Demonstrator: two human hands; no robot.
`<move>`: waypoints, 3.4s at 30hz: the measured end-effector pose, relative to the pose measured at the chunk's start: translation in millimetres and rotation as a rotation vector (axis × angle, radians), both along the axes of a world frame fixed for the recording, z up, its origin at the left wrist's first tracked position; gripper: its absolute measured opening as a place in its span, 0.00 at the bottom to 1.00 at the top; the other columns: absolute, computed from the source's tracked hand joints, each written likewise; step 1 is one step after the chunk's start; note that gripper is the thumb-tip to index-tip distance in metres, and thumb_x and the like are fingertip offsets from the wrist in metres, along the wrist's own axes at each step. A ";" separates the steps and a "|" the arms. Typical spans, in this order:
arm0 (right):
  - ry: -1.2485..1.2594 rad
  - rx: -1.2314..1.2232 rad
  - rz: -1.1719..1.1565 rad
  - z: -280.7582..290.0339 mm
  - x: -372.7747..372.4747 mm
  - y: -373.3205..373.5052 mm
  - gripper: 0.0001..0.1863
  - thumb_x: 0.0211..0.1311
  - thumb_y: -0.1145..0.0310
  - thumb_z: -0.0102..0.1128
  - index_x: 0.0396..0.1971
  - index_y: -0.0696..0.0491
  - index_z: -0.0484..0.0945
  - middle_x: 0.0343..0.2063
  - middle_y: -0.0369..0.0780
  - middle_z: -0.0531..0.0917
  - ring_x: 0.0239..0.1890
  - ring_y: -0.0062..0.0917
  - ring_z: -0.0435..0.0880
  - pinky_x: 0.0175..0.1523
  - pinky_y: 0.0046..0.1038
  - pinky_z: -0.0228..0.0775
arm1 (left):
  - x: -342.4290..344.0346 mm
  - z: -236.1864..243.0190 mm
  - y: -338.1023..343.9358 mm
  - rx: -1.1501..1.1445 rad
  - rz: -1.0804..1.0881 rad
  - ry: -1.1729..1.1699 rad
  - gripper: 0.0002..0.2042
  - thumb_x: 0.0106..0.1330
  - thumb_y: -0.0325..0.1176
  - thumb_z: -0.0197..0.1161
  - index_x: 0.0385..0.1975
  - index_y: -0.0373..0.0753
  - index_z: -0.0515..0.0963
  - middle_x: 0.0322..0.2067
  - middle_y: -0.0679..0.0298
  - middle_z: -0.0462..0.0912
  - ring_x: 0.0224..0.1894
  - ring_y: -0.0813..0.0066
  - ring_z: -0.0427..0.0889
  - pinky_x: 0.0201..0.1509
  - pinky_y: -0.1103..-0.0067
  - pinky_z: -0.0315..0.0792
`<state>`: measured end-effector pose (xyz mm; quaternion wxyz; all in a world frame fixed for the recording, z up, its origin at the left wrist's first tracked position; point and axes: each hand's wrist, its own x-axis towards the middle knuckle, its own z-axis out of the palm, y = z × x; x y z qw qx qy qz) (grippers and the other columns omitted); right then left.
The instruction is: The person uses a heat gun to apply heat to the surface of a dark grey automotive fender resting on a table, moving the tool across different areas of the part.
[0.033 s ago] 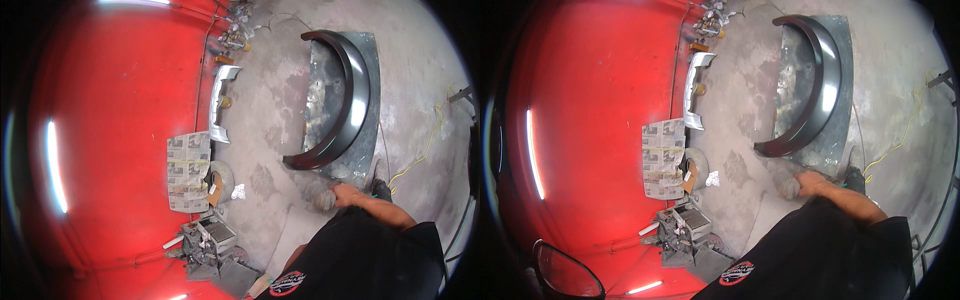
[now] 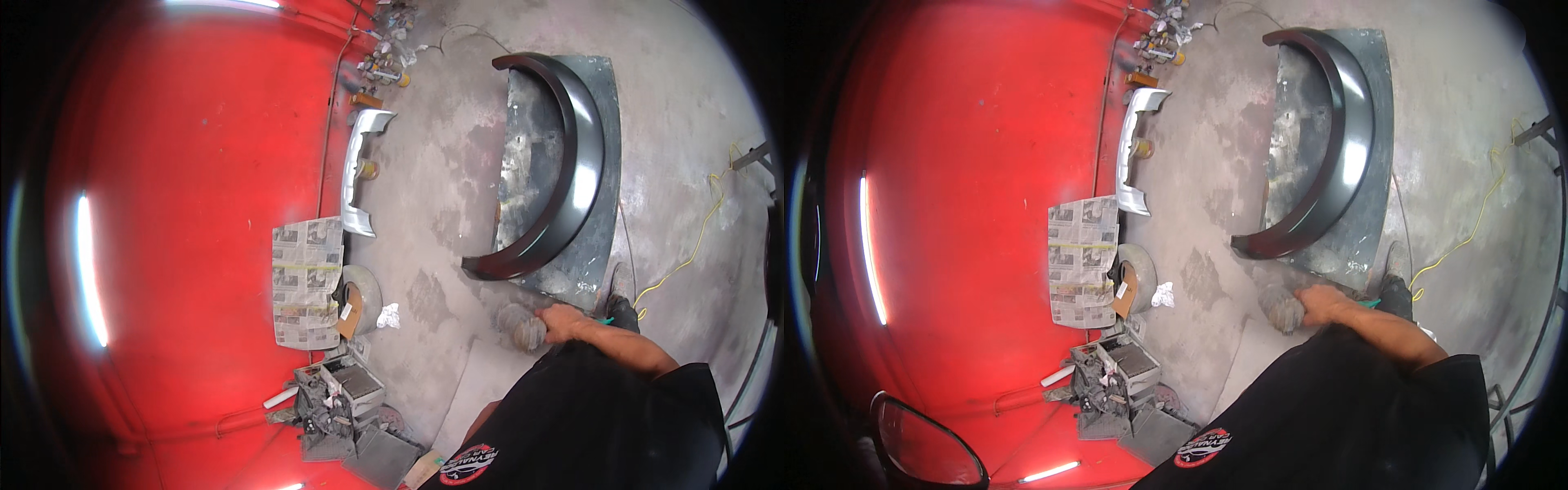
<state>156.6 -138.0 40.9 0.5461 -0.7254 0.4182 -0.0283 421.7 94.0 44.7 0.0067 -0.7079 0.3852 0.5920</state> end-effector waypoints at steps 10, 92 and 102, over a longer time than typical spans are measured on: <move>0.154 -0.082 -0.850 -6.8 -34.7 -3.4 0.23 0.45 0.63 0.59 0.43 0.56 0.69 0.31 0.55 0.80 0.39 0.51 0.78 0.44 0.43 0.70 | 22.0 -16.2 16.1 -0.068 0.016 0.063 0.24 0.66 0.52 0.49 0.33 0.34 0.79 0.23 0.57 0.80 0.27 0.66 0.79 0.33 0.72 0.71; -0.213 0.109 0.470 -10.8 -353.7 -426.4 0.25 0.44 0.56 0.65 0.43 0.51 0.76 0.39 0.47 0.81 0.44 0.43 0.78 0.48 0.37 0.70 | -466.0 -50.1 -198.7 0.234 0.745 -0.305 0.32 0.59 0.63 0.52 0.27 0.32 0.79 0.23 0.51 0.80 0.30 0.63 0.79 0.36 0.70 0.71; -0.201 0.138 0.147 -99.7 -420.8 -576.7 0.14 0.47 0.66 0.65 0.35 0.53 0.78 0.25 0.39 0.80 0.26 0.27 0.79 0.32 0.32 0.71 | -683.5 12.0 -342.1 0.190 1.035 -0.440 0.29 0.59 0.62 0.53 0.25 0.35 0.79 0.23 0.53 0.80 0.30 0.59 0.79 0.38 0.71 0.71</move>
